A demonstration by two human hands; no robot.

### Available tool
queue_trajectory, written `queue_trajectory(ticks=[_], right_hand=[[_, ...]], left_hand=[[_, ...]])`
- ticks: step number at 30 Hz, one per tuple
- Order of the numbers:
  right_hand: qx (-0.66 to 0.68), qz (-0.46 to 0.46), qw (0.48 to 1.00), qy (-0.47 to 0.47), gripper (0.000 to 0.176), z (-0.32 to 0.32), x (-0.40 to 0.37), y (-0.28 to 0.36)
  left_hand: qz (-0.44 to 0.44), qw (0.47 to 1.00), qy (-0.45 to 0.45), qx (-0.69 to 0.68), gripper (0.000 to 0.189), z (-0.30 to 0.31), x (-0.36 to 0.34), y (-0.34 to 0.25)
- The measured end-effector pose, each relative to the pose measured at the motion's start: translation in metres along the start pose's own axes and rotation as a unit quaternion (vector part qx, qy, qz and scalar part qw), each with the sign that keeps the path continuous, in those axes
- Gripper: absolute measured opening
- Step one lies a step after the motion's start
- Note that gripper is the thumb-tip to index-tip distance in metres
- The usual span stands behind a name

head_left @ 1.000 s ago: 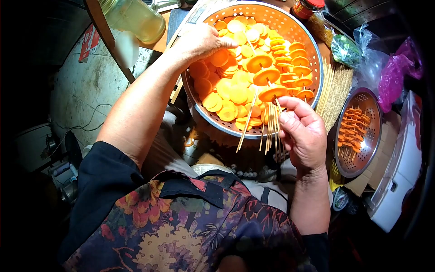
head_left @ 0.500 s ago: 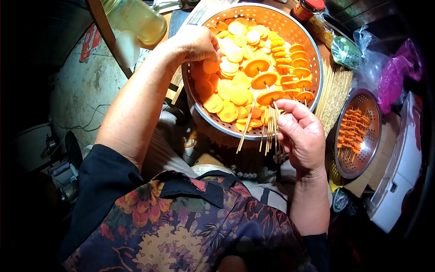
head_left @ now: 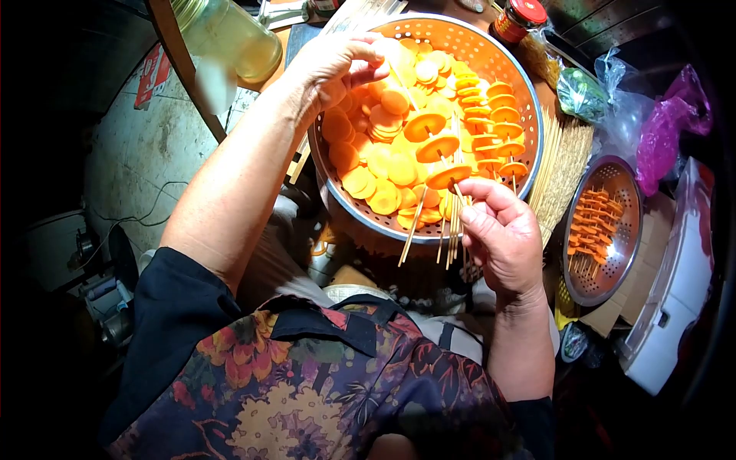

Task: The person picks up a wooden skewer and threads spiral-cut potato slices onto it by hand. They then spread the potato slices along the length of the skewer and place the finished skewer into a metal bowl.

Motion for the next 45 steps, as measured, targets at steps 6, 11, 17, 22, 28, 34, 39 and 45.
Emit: queue_trajectory(ticks=[6, 11, 17, 22, 28, 34, 39, 45], right_hand=[[0.006, 0.001, 1.0, -0.002, 0.026, 0.0, -0.001, 0.0], [-0.003, 0.002, 1.0, -0.005, 0.026, 0.0, -0.001, 0.0], [-0.004, 0.007, 1.0, -0.003, 0.026, 0.0, 0.0, -0.002], [-0.003, 0.007, 1.0, -0.004, 0.025, -0.001, 0.0, -0.003], [0.001, 0.019, 0.999, -0.03, 0.025, -0.004, 0.0, -0.006], [0.027, 0.027, 0.998, -0.052, 0.025, -0.004, 0.004, -0.005], [0.027, 0.033, 0.998, -0.056, 0.025, -0.003, 0.004, -0.006], [0.048, 0.026, 0.997, -0.053, 0.026, -0.005, 0.005, -0.005]], left_hand=[[-0.006, 1.0, 0.012, -0.012, 0.024, 0.001, 0.0, -0.001], [0.0, 1.0, 0.016, -0.015, 0.019, 0.001, 0.003, 0.002], [-0.019, 1.0, 0.021, -0.013, 0.015, -0.003, -0.001, 0.003], [-0.07, 0.997, 0.018, 0.028, 0.012, -0.005, -0.003, 0.009], [-0.042, 0.999, 0.006, -0.019, 0.011, -0.019, -0.021, 0.018], [-0.005, 0.996, 0.092, 0.018, 0.013, -0.033, -0.041, 0.024], [-0.01, 0.995, 0.099, 0.015, 0.013, -0.034, -0.043, 0.025], [-0.014, 0.995, 0.096, 0.017, 0.012, -0.036, -0.044, 0.028]])
Point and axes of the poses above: each hand's wrist, its own x-axis towards the middle knuckle, its own z-axis out of the back of the hand, y = z × x, the point moved 2 cm from there along x, towards the middle knuckle, and after that the axes turned 13 degrees about -y, right-handed, at the moved point
